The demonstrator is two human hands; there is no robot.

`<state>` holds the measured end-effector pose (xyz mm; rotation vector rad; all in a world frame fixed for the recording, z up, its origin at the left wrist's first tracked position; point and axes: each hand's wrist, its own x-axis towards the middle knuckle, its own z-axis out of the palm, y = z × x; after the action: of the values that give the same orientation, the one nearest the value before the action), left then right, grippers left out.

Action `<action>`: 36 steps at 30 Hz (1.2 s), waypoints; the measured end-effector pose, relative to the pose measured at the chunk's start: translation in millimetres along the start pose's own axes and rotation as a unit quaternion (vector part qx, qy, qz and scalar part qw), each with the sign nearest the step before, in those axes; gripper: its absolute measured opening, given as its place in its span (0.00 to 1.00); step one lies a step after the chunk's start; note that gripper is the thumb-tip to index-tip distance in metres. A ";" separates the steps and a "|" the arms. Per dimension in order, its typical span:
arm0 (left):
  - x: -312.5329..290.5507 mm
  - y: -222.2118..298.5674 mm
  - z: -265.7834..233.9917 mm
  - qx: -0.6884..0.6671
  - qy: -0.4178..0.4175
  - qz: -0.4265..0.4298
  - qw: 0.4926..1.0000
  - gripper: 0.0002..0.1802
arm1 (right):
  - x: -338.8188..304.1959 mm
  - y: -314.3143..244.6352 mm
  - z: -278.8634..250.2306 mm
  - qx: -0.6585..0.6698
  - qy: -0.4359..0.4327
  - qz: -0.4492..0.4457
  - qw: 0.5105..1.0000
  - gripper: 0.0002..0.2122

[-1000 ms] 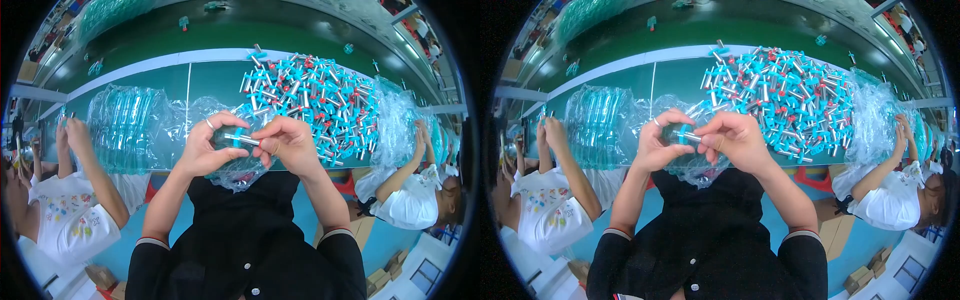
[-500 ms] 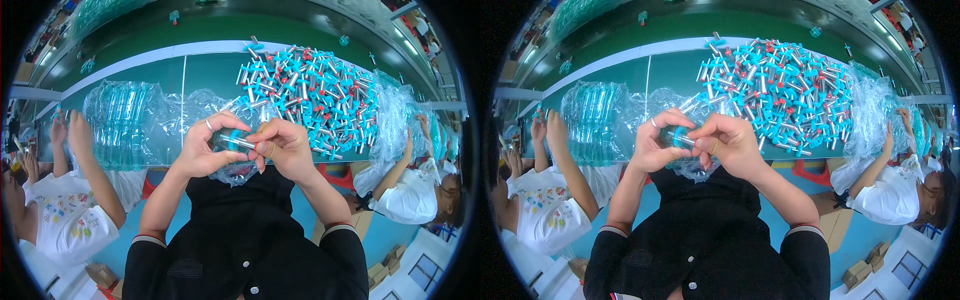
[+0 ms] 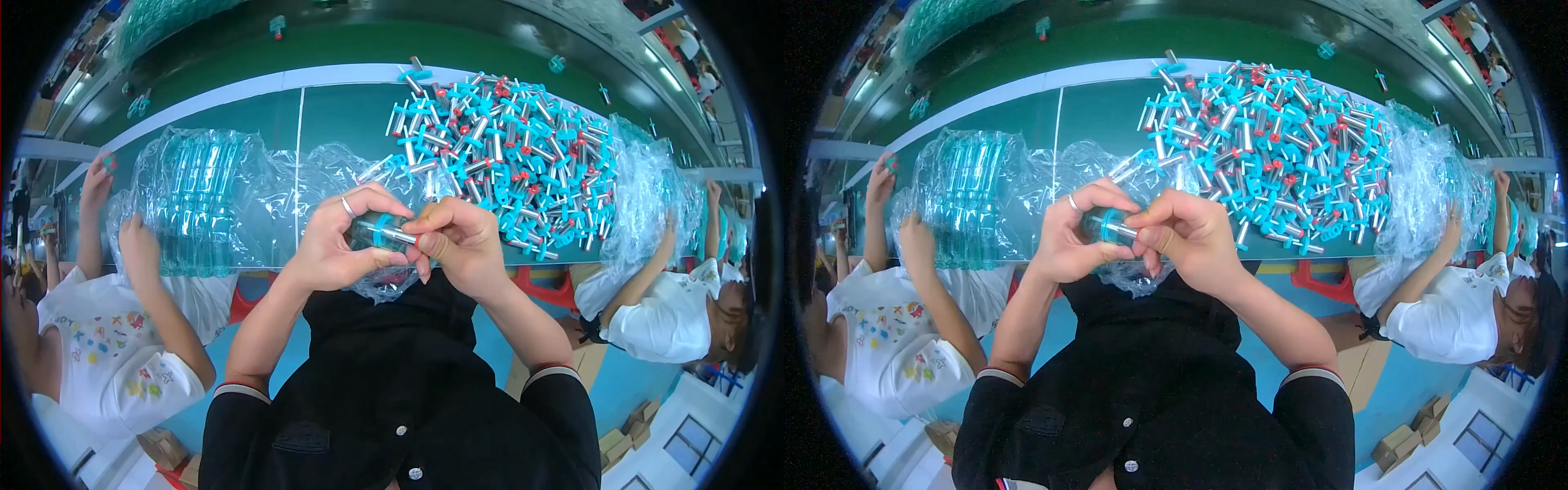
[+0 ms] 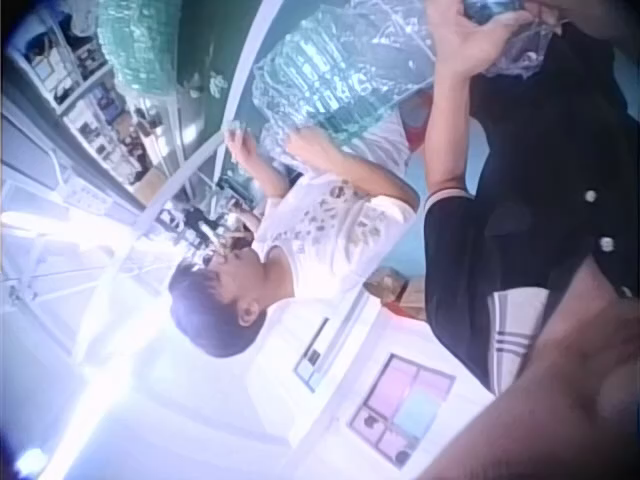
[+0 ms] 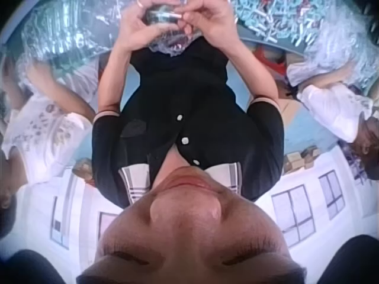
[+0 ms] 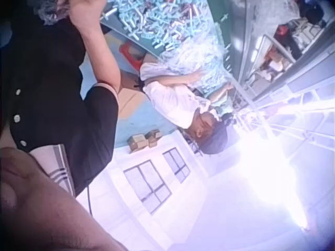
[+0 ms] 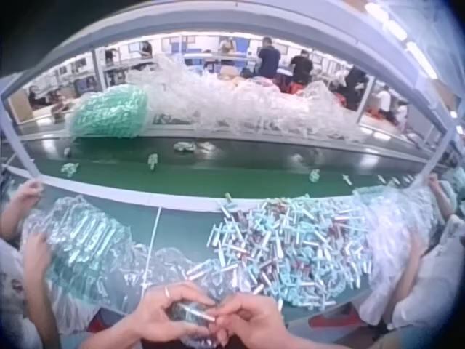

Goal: The person assembles small plastic components and metal inserts by hand, taking them from plastic packaging and fitting them together.

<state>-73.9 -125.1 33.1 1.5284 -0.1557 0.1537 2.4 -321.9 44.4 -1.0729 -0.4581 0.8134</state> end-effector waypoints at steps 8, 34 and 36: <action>0.2 -9.7 -2.6 -0.067 -0.026 -0.022 0.997 0.26 | 3.6 -6.6 10.8 -0.108 0.028 -0.137 0.984 0.10; -27.5 -39.8 2.3 -0.183 -0.004 -0.030 0.983 0.26 | 8.8 -4.3 26.7 -0.384 0.077 -0.165 0.905 0.09; -31.8 -20.9 -13.2 0.057 0.045 -0.004 0.997 0.28 | 25.1 -19.8 21.5 -0.430 0.034 -0.130 0.893 0.06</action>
<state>-100.8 -112.8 5.9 1.6319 -0.0694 0.2277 10.6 -294.5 70.3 -1.7995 -0.9270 0.3054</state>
